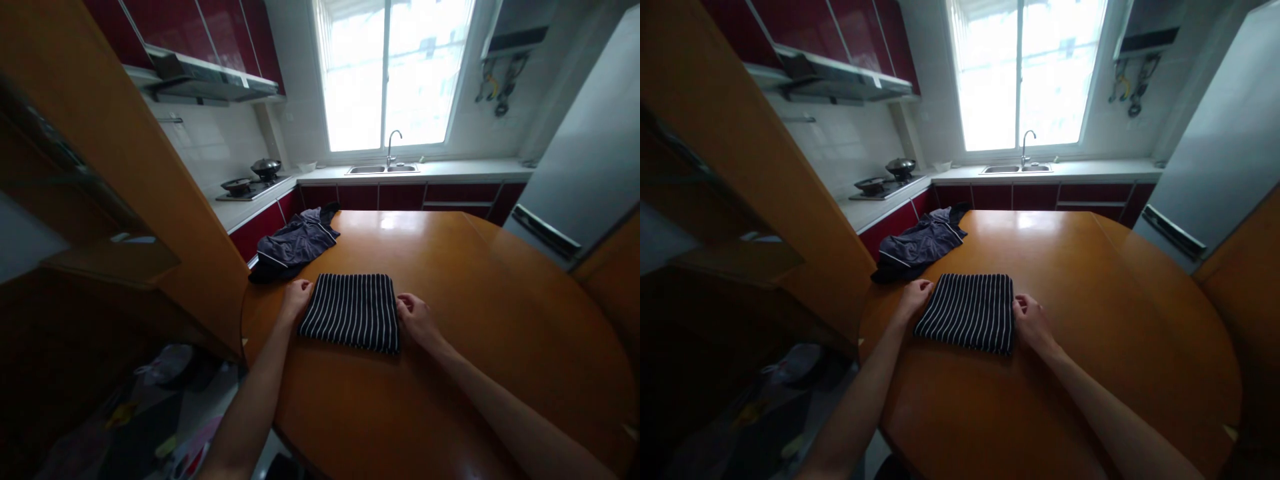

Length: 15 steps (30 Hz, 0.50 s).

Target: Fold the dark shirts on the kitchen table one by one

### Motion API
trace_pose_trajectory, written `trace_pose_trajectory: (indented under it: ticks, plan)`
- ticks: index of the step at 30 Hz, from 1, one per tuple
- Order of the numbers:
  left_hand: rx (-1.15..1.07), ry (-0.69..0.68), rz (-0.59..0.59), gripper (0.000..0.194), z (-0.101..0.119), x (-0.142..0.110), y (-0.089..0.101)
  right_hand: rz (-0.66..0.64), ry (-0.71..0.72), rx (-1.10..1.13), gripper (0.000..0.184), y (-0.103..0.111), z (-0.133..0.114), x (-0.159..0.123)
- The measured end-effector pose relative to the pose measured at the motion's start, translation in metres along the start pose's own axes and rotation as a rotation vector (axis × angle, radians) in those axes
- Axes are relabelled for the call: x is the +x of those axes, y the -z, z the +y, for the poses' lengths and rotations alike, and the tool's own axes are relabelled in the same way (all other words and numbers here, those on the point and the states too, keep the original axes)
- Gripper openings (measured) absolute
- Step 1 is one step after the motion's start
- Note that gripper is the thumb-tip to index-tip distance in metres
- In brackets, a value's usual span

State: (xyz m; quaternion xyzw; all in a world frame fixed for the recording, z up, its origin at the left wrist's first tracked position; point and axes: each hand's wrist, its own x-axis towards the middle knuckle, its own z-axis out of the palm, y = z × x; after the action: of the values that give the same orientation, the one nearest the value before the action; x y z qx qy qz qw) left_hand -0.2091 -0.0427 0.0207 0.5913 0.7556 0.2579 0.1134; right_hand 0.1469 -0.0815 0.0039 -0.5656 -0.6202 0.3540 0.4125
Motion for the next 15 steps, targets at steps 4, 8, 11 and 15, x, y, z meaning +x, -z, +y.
trace_pose_trajectory:
  ticks: [4, 8, 11, 15]
  plan:
    - [-0.018, 0.006, -0.087, 0.030, 0.002, -0.006, -0.002, -0.002, -0.053, -0.080, 0.024, -0.003, 0.004, 0.003]
    - [-0.013, 0.050, -0.164, 0.032, 0.002, -0.006, 0.002, -0.056, -0.159, -0.084, 0.023, -0.005, 0.004, 0.008]
    - [-0.027, 0.075, -0.248, 0.030, 0.001, -0.006, 0.004, -0.074, -0.228, -0.107, 0.027, -0.006, 0.001, 0.011]
    - [-0.093, 0.082, -0.271, 0.024, -0.003, -0.005, 0.003, -0.072, -0.259, -0.127, 0.027, -0.007, 0.002, 0.015]
